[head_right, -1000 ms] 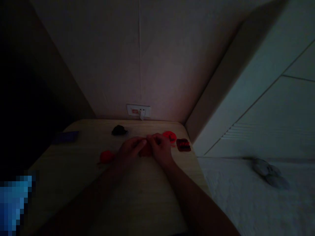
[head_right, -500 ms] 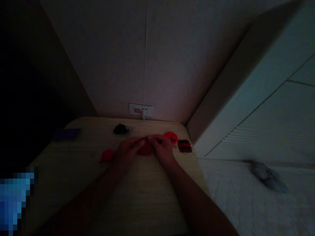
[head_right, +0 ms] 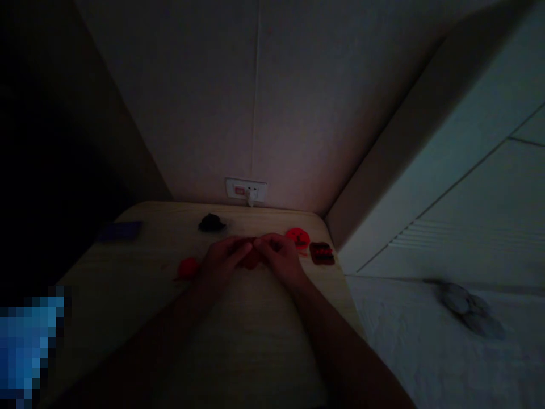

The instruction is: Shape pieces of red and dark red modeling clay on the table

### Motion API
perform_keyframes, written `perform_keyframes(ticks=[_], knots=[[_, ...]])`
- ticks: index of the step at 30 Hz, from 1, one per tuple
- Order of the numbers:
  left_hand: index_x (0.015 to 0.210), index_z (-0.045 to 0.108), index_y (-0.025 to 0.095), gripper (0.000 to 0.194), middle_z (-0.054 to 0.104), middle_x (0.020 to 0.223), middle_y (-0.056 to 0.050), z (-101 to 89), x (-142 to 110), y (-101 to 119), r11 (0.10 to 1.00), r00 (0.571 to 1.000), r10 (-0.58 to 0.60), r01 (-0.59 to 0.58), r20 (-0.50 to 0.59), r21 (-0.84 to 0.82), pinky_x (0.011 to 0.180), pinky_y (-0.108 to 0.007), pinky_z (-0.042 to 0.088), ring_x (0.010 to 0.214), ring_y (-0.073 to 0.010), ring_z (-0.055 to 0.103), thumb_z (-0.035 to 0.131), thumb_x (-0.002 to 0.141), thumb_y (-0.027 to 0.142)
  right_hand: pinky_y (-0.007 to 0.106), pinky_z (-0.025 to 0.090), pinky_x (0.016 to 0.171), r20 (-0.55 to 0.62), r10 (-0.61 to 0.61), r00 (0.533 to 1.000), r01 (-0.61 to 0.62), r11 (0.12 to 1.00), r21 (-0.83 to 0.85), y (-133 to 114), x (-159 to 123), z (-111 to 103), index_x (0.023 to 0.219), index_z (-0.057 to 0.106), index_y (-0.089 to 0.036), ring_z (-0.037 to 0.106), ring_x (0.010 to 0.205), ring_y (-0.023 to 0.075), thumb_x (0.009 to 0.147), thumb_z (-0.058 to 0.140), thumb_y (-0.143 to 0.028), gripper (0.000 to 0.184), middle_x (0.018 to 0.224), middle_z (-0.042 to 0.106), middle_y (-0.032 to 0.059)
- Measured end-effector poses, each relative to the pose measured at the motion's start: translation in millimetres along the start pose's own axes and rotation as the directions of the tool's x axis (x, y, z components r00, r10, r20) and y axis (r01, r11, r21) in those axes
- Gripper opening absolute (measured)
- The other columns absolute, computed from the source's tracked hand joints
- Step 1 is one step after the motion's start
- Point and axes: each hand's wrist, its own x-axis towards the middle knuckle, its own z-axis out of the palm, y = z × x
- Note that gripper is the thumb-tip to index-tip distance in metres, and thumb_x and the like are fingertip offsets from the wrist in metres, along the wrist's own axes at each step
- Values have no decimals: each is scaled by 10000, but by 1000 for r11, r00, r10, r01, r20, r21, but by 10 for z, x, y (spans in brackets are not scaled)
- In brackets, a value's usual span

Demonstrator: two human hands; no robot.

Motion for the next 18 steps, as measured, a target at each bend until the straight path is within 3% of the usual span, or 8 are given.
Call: perform_keyframes(ticks=[7,12,18], knots=[[960,751,127,346,782,864,-80,-8,12,-26,997,999,-28,31,39,-65,717,-317,559,757,-199,722,812,749,395,260,430,510,-60,-22,998,21,1000,-20,58,32,-30,716,729,-207,556,524,138,739,835,-502,314,595,670,-13],[1005,758,132,360,795,929,-93,-11,26,-63,984,998,-49,57,49,-170,787,-346,582,807,-213,743,827,732,356,304,529,618,-71,-24,997,20,998,-54,22,33,-18,786,779,-219,664,657,194,602,926,-447,328,724,759,18],[958,751,157,336,790,958,-92,28,72,-77,927,994,-107,107,21,-359,709,-305,568,809,-203,727,771,765,431,267,464,535,-100,-27,995,24,999,-28,67,30,-39,778,767,-212,599,570,151,649,905,-436,293,683,728,-1]])
